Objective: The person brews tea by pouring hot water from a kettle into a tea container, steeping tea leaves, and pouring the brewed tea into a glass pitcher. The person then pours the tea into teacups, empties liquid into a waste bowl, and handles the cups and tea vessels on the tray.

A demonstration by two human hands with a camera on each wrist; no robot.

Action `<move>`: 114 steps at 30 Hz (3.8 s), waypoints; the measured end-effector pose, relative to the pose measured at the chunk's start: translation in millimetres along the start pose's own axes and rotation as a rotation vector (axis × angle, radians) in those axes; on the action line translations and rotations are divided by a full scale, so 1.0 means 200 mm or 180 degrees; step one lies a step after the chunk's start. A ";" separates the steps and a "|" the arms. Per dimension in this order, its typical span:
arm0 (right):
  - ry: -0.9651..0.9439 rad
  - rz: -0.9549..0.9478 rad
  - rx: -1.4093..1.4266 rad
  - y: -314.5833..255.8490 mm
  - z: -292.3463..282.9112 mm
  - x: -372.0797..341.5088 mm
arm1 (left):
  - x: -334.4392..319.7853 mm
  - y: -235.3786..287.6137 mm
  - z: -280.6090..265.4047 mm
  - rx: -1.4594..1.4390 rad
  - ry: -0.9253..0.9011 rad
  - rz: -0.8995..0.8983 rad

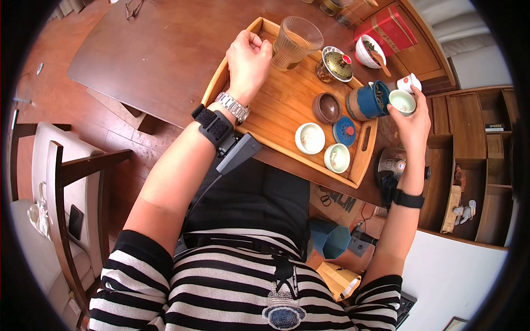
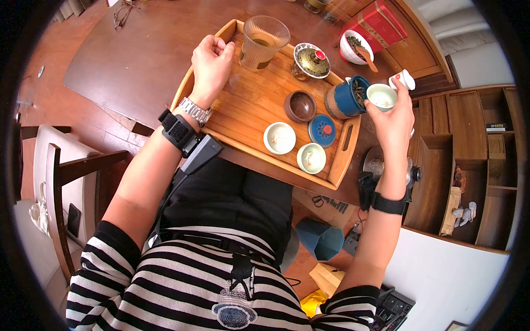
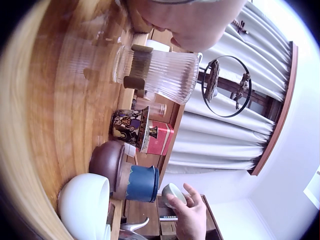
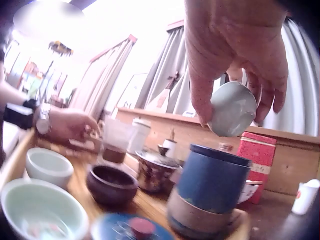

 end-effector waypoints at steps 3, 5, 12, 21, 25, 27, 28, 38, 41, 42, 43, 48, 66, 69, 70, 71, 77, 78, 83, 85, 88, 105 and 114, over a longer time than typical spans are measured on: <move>-0.0493 0.0194 0.1811 -0.10 0.04 -0.09 | 0.00 0.01 0.00 0.0030 -0.0040 -0.0019; -0.0803 0.0124 0.2591 -0.26 0.09 -0.18 | 0.00 0.01 0.00 0.0052 -0.0059 -0.0010; -0.1043 -0.0477 0.2061 -0.63 0.30 -0.32 | 0.00 -0.02 0.00 0.0058 -0.0056 0.0032; -0.1030 -0.1003 0.1134 -0.75 0.49 -0.37 | 0.02 -0.05 0.00 0.0052 -0.0068 0.0106; -0.1022 -0.0933 0.1032 -0.75 0.51 -0.38 | 0.02 -0.07 0.00 0.0012 -0.0093 0.0148; -0.1035 -0.0889 0.0985 -0.75 0.53 -0.38 | 0.02 -0.08 0.01 -0.0033 -0.0110 0.0238; -0.1014 -0.0875 0.0992 -0.75 0.53 -0.38 | 0.02 -0.09 0.01 -0.0029 -0.0126 0.0258; -0.0924 -0.0851 0.0901 -0.76 0.53 -0.42 | 0.02 -0.07 0.00 -0.0024 -0.0153 0.0144; -0.0783 -0.0912 0.1038 -0.76 0.50 -0.44 | 0.02 -0.08 0.01 -0.0044 -0.0152 0.0170; -0.0736 -0.0947 0.1116 -0.75 0.48 -0.45 | 0.02 -0.09 0.01 -0.0049 -0.0133 0.0199; -0.0739 -0.0950 0.1120 -0.74 0.46 -0.45 | 0.02 -0.09 0.01 -0.0045 -0.0130 0.0197; -0.0533 -0.1011 0.1106 -0.55 0.33 -0.40 | 0.02 -0.06 0.00 -0.0024 -0.0172 0.0139; -0.1800 0.0214 0.0736 -0.07 0.36 -0.27 | 0.01 -0.06 0.00 0.0143 -0.0148 0.0063; -0.1688 0.0221 0.0844 -0.07 0.35 -0.28 | 0.01 -0.05 0.00 0.0096 -0.0167 0.0059; -0.1565 0.0268 0.0849 -0.07 0.33 -0.28 | 0.01 -0.06 0.00 0.0091 -0.0156 0.0058; -0.1440 0.0315 0.0854 -0.07 0.31 -0.28 | 0.02 -0.07 0.00 0.0068 -0.0162 0.0090; -0.1379 0.0311 0.1034 -0.06 0.16 -0.26 | 0.01 -0.06 0.00 0.0058 -0.0177 0.0132; -0.1382 0.0306 0.1021 -0.06 0.13 -0.24 | 0.01 -0.05 0.00 0.0095 -0.0181 0.0140; -0.1200 0.0319 0.1774 0.02 0.06 -0.14 | 0.00 -0.05 0.01 0.0062 -0.0127 0.0206; -0.0933 0.0235 0.1611 0.04 0.02 -0.06 | 0.00 -0.05 0.00 0.0050 -0.0121 0.0215; -0.0694 0.0377 0.1320 0.08 0.05 0.05 | 0.01 -0.05 0.01 0.0076 -0.0125 0.0163; -0.0789 0.0629 0.0842 0.10 0.16 0.14 | 0.01 -0.06 0.01 0.0146 -0.0126 0.0179; -0.0115 0.0295 0.0717 0.00 0.10 -0.06 | 0.01 -0.07 0.00 0.0093 -0.0135 0.0167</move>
Point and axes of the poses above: each hand's wrist, its own x-axis towards the middle knuckle, its own z-axis out of the palm, y = z × x, the point moved 2 cm from there along x, towards the middle knuckle, and after that the axes turned 9 degrees about -y, right-handed, at the moved point
